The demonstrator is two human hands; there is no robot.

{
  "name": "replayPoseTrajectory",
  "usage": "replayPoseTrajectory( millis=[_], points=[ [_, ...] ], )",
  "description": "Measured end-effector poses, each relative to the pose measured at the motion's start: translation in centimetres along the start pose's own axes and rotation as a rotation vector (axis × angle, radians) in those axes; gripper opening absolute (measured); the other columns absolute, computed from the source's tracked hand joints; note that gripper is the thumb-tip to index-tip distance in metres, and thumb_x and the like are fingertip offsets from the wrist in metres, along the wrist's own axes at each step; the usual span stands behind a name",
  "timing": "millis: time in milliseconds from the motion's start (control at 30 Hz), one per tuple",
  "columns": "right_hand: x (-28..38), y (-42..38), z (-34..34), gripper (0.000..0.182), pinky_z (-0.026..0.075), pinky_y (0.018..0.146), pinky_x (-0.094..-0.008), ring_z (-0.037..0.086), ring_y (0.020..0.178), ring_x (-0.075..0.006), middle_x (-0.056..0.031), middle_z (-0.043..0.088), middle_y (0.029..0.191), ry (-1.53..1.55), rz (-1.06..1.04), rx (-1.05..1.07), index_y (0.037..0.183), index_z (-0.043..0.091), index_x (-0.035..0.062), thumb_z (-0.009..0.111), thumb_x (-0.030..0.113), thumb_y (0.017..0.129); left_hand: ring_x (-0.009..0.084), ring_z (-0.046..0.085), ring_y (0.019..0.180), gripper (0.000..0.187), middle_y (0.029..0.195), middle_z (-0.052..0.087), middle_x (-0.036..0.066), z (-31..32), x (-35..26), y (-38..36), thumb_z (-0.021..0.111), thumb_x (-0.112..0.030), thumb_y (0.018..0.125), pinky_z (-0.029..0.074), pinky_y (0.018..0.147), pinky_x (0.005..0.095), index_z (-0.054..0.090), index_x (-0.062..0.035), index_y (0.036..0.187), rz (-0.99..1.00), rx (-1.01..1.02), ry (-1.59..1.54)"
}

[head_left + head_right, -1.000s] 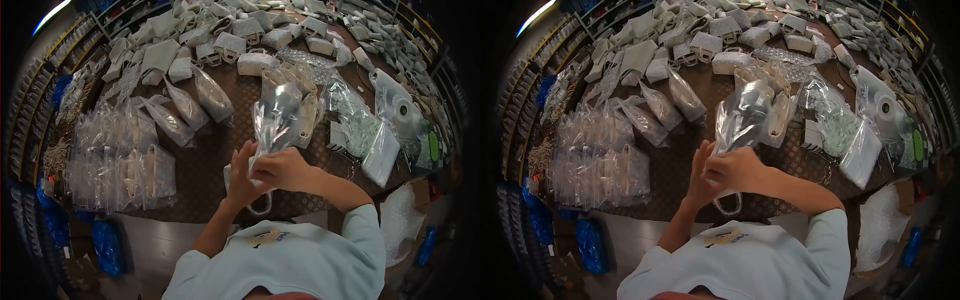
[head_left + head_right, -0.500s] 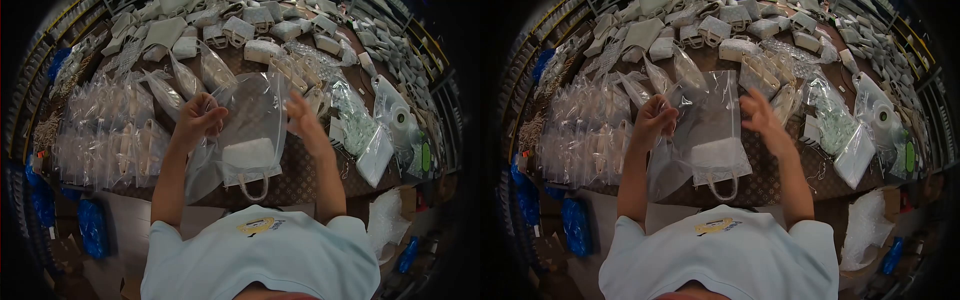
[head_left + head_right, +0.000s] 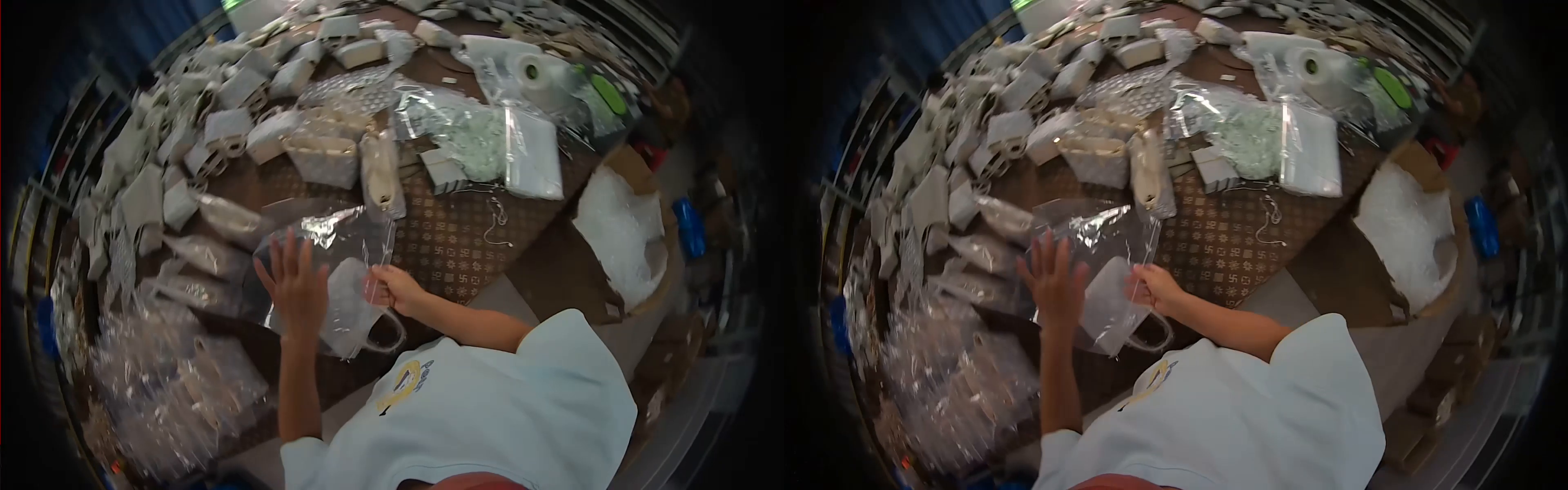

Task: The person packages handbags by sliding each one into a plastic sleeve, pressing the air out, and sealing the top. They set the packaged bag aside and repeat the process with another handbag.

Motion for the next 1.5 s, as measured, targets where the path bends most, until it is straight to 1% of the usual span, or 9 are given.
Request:
replayPoseTrajectory(
  millis=[200,533,667,833,1000,1233,1300,1400,1500],
  points=[
    [-3.1,-0.1,-4.7,0.026,0.054,0.061,-0.0317,0.063,0.081,-0.0175,-0.0078,0.063,0.093,-0.201,0.128,-0.054,0.102,0.056,0.0049,0.051,0.028,0.092,0.0355,0.028,0.132,0.055,0.140,0.037,0.013,11.1,1.3,-9.0,0.046,-0.042,0.089,0.013,0.105,0.0598,0.041,-0.0083,0.133,-0.381,0.468,-0.191],
    [-1.9,-0.7,-3.9,0.031,0.050,0.057,-0.0253,0.060,0.063,-0.0119,-0.0046,0.064,0.076,-0.555,-0.007,0.009,0.081,0.062,0.0041,0.067,0.035,0.082,0.0315,0.039,0.125,0.056,0.129,0.048,0.013,11.9,1.8,-9.4,0.056,-0.036,0.085,0.018,0.105,0.0557,0.044,-0.0051,0.129,-0.254,0.159,-0.218],
    [-1.4,-1.2,-1.0,0.032,0.041,0.045,-0.0217,0.052,0.050,-0.0089,-0.0031,0.056,0.058,-0.521,-0.212,0.004,0.066,0.060,0.0033,0.072,0.031,0.079,0.0258,0.056,0.092,0.064,0.097,0.060,0.008,4.2,-3.6,-7.7,0.077,-0.030,0.067,0.035,0.091,0.0416,0.052,-0.0034,0.120,-0.173,0.150,-0.626],
    [-1.7,-1.1,1.9,0.033,0.034,0.043,-0.0197,0.045,0.049,-0.0037,0.0003,0.053,0.056,-0.569,-0.421,0.107,0.061,0.057,0.0038,0.071,0.026,0.080,0.0205,0.058,0.086,0.045,0.092,0.062,0.004,4.1,-3.9,-9.2,0.075,-0.024,0.069,0.036,0.082,0.0357,0.060,-0.0099,0.109,-0.469,0.139,-0.695],
    [-0.9,-2.2,2.6,0.027,0.034,0.044,-0.0186,0.044,0.049,-0.0030,0.0017,0.052,0.056,-0.604,-0.282,0.246,0.065,0.061,0.0027,0.069,0.023,0.082,0.0173,0.060,0.073,0.015,0.081,0.066,0.005,2.2,-3.2,-9.6,0.070,-0.011,0.074,0.043,0.069,0.0297,0.067,-0.0065,0.088,-0.292,-0.046,-0.646],
    [0.8,-2.9,2.5,0.023,0.042,0.052,-0.0187,0.054,0.057,-0.0052,-0.0007,0.060,0.063,-0.810,-0.206,0.444,0.077,0.067,0.0004,0.066,0.022,0.084,0.0088,0.058,0.067,0.015,0.080,0.066,0.006,3.3,-3.3,-11.1,0.063,-0.017,0.084,0.040,0.056,0.0214,0.065,-0.0042,0.092,-0.796,0.131,-1.299],
    [1.3,-2.7,2.1,0.022,0.044,0.054,-0.0184,0.055,0.059,-0.0056,-0.0010,0.061,0.065,-0.852,-0.201,0.424,0.080,0.067,0.0003,0.065,0.022,0.085,0.0186,0.061,0.069,0.015,0.078,0.066,0.007,3.1,-3.6,-10.6,0.062,-0.018,0.084,0.044,0.066,0.0300,0.066,-0.0054,0.090,-0.864,0.156,-1.286],
    [1.5,-2.7,2.2,0.021,0.047,0.058,-0.0188,0.057,0.063,-0.0061,-0.0020,0.063,0.071,-0.817,-0.198,0.363,0.084,0.066,-0.0007,0.064,0.020,0.086,0.0192,0.061,0.077,0.014,0.082,0.066,0.004,2.5,-3.9,-9.4,0.064,-0.018,0.081,0.039,0.079,0.0318,0.066,-0.0080,0.091,-0.417,0.007,-0.746],
    [1.0,-2.9,1.7,0.019,0.049,0.062,-0.0203,0.058,0.068,-0.0069,-0.0038,0.063,0.078,-0.702,-0.216,0.370,0.088,0.065,-0.0019,0.062,0.017,0.087,0.0186,0.060,0.084,0.015,0.086,0.066,0.003,1.8,-4.5,-8.8,0.067,-0.017,0.077,0.034,0.086,0.0332,0.066,-0.0105,0.090,-0.374,-0.004,-0.630]
  ],
)
Point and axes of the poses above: each hand's wrist, its own y-axis towards the middle knuckle, its own z-axis out of the palm, x = y × z, the point moved 1 cm from there along y, towards the middle knuckle
